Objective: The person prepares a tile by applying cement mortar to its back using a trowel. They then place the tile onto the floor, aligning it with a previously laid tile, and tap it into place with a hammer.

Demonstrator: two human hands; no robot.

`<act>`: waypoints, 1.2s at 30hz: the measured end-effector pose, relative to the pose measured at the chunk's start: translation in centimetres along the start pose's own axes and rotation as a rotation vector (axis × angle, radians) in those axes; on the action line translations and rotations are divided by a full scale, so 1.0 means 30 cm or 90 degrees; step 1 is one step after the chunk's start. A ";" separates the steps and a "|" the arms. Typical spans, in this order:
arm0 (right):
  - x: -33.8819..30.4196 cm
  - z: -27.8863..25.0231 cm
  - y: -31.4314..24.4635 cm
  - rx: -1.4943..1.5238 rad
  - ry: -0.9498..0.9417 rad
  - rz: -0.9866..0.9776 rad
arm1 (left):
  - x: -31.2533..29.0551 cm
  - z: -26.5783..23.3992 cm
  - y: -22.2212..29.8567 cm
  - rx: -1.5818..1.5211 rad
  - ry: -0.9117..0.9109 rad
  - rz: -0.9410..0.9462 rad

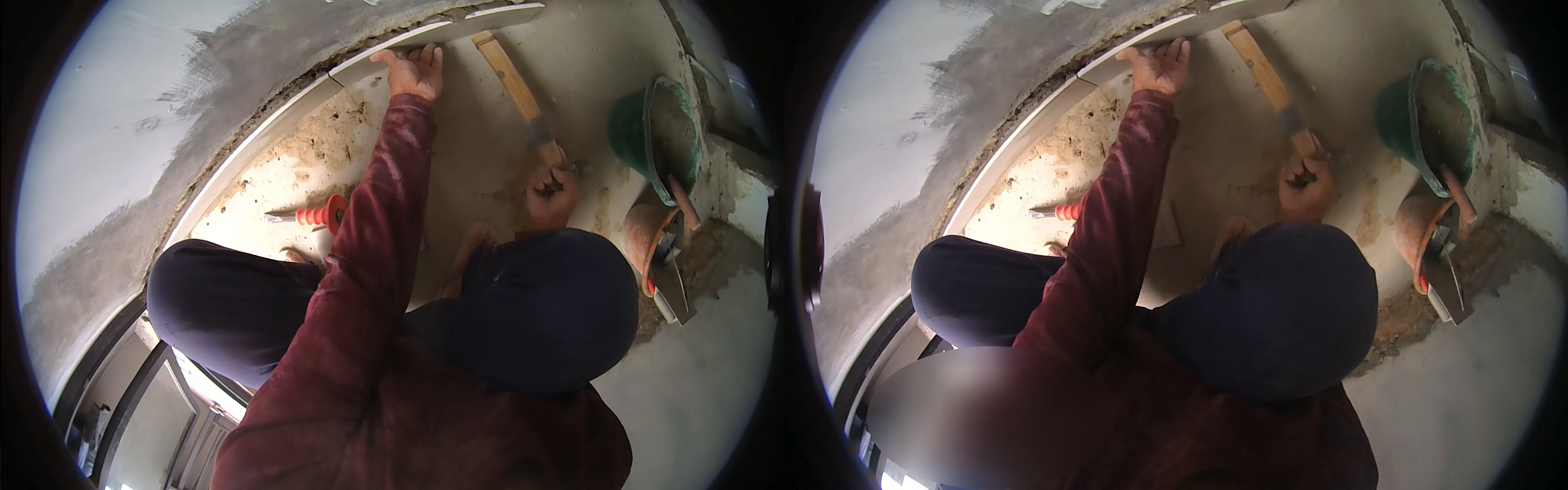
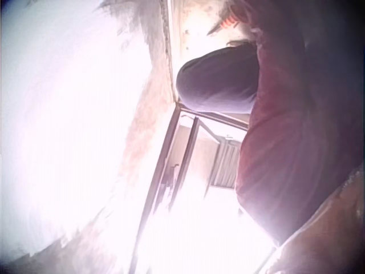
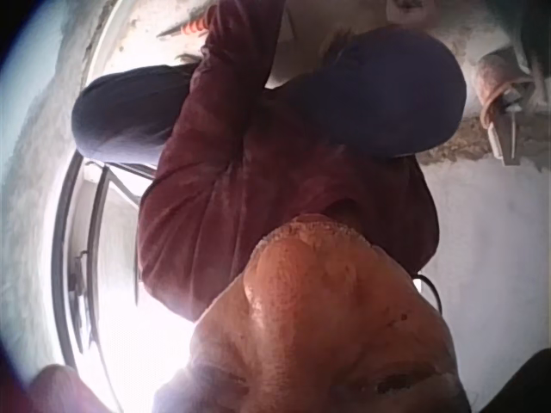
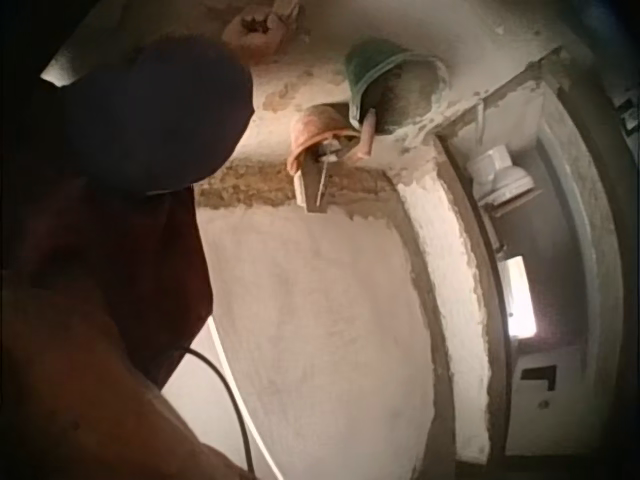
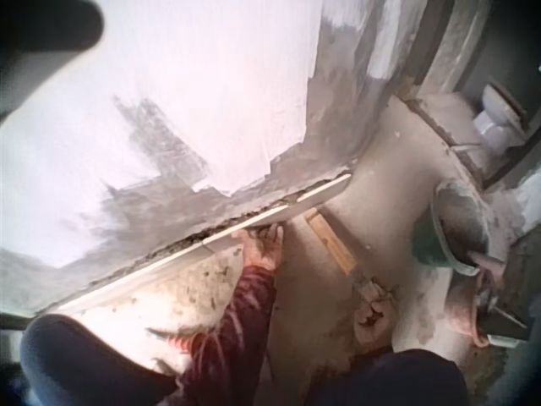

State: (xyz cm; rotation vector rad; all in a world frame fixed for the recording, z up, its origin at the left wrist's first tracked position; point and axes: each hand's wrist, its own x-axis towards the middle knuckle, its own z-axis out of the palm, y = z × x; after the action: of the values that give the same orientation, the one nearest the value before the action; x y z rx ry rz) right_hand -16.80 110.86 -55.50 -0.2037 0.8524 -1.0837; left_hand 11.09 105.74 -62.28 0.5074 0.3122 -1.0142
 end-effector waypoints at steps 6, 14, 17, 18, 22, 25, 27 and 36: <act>-0.025 -0.031 -0.002 -0.102 -0.044 -0.018 | 0.068 -0.065 0.038 -0.132 0.030 -0.125; 0.080 0.069 -0.164 -0.078 0.074 -0.228 | -0.016 0.170 -0.027 -0.217 0.056 -0.061; 0.229 0.074 -0.145 -0.020 0.043 -0.197 | 0.007 0.196 -0.068 -0.267 0.003 -0.102; 0.258 0.093 -0.137 -0.026 0.042 -0.184 | 0.002 0.209 -0.074 -0.274 0.002 -0.088; 0.337 0.082 -0.142 0.046 0.032 -0.173 | -0.039 0.180 -0.079 -0.280 -0.042 -0.116; 0.369 0.064 -0.179 0.035 -0.010 -0.175 | -0.044 0.174 -0.082 -0.275 -0.030 -0.122; 0.366 0.065 -0.197 -0.127 0.002 -0.218 | -0.045 0.167 -0.088 -0.275 -0.030 -0.117; 0.359 0.130 -0.269 -0.583 -0.044 -0.480 | -0.030 0.125 -0.064 -0.311 -0.058 -0.124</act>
State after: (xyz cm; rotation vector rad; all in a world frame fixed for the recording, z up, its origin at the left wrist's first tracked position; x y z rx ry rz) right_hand -17.58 96.92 -54.02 -1.4076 1.2026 -1.2814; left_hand 9.04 103.53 -59.19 -0.0115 0.5174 -1.1004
